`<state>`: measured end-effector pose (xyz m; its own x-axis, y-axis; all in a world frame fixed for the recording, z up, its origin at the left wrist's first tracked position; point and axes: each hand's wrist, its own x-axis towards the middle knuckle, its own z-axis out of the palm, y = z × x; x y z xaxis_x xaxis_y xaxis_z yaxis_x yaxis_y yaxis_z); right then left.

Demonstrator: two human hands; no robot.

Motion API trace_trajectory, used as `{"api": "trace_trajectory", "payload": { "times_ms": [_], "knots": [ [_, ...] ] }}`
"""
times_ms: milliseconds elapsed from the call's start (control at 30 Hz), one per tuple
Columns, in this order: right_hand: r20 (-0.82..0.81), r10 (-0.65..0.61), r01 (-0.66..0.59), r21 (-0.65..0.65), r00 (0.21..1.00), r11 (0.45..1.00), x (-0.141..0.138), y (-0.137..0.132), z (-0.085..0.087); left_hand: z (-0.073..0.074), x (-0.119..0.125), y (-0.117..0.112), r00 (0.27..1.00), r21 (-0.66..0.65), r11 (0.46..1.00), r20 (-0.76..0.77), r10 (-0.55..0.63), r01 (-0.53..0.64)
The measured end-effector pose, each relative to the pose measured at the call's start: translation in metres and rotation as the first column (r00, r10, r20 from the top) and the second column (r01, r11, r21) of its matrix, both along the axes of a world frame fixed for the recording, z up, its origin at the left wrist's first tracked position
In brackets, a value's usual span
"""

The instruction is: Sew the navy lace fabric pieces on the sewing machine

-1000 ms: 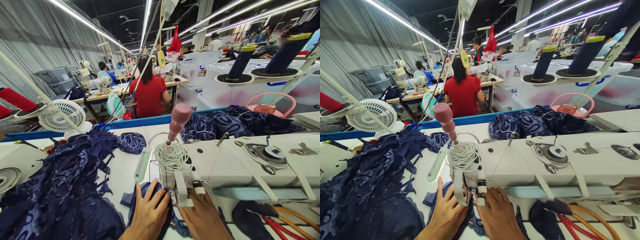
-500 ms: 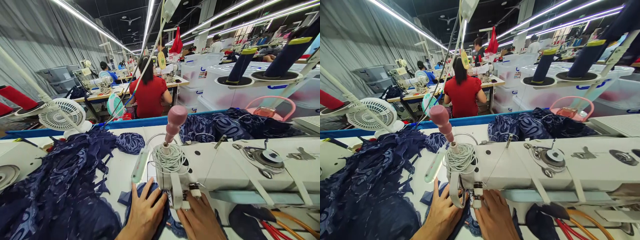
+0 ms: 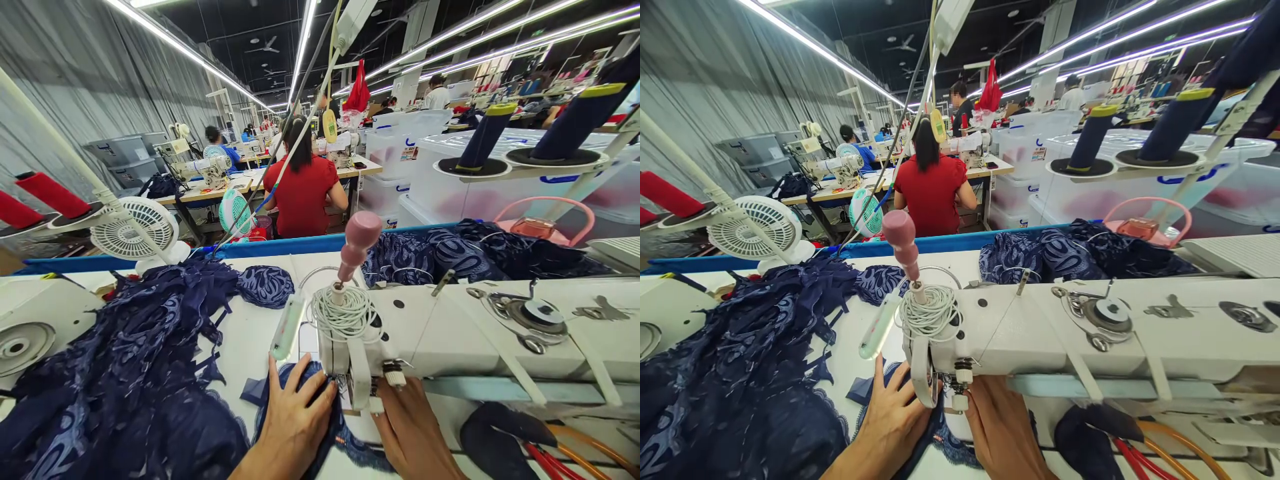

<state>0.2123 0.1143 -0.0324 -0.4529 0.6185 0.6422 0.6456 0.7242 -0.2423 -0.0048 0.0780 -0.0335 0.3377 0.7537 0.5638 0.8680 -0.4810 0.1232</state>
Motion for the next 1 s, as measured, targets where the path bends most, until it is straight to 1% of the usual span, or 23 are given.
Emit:
{"api": "trace_trajectory", "payload": {
  "times_ms": [100, 200, 333, 467, 567, 633, 700, 767, 800, 833, 867, 933, 1000],
  "knots": [
    [0.017, -0.016, 0.016, 0.0, 1.0, 1.0, 0.0, -0.001, 0.0, 0.0, -0.001, -0.002, 1.0, -0.048, 0.999, 0.011, -0.009, 0.009],
    [0.028, -0.024, 0.024, -0.002, 0.999, 1.0, 0.0, -0.003, -0.001, 0.0, -0.001, -0.004, 1.0, -0.064, 0.998, 0.023, -0.017, 0.019],
    [0.041, -0.013, 0.012, 0.006, 0.999, 1.0, 0.0, -0.004, 0.0, 0.004, -0.002, -0.004, 1.0, -0.096, 0.995, -0.013, -0.021, 0.019],
    [0.036, 0.013, -0.012, -0.017, 0.999, 1.0, 0.0, -0.004, 0.001, 0.01, -0.007, -0.001, 0.996, -0.2, 0.98, -0.075, -0.039, 0.023],
    [0.019, 0.021, -0.02, -0.034, 1.0, 0.999, -0.003, -0.002, 0.002, 0.009, -0.008, 0.003, 0.999, -0.249, 0.968, -0.029, -0.039, 0.03],
    [0.011, 0.018, -0.017, -0.013, 1.0, 1.0, -0.006, -0.004, 0.005, 0.006, -0.006, 0.003, 1.0, -0.188, 0.982, -0.003, -0.022, 0.021],
    [0.017, 0.02, -0.02, 0.017, 1.0, 1.0, -0.008, -0.01, 0.011, 0.001, -0.004, -0.002, 1.0, -0.045, 0.999, 0.002, -0.003, 0.003],
    [0.049, 0.065, -0.067, 0.036, 0.997, 0.997, -0.005, -0.019, 0.018, -0.005, -0.003, -0.015, 0.999, 0.091, 0.995, -0.001, -0.041, 0.041],
    [0.079, 0.102, -0.104, 0.029, 0.992, 0.994, -0.002, -0.025, 0.021, -0.009, -0.004, -0.023, 0.997, 0.112, 0.991, -0.011, -0.071, 0.072],
    [0.109, 0.136, -0.139, 0.02, 0.985, 0.99, 0.002, -0.031, 0.024, -0.014, -0.005, -0.031, 0.995, 0.095, 0.99, -0.024, -0.1, 0.102],
    [0.135, 0.161, -0.164, 0.012, 0.978, 0.986, 0.006, -0.036, 0.025, -0.018, -0.006, -0.04, 0.994, 0.056, 0.993, -0.028, -0.103, 0.105],
    [0.173, 0.176, -0.178, 0.001, 0.969, 0.984, 0.013, -0.042, 0.025, -0.025, -0.008, -0.052, 0.998, -0.038, 0.997, -0.004, -0.061, 0.061],
    [0.199, 0.173, -0.173, -0.019, 0.964, 0.985, 0.015, -0.043, 0.022, -0.027, -0.007, -0.054, 0.998, -0.054, 0.998, 0.069, -0.01, 0.013]
  ]
}}
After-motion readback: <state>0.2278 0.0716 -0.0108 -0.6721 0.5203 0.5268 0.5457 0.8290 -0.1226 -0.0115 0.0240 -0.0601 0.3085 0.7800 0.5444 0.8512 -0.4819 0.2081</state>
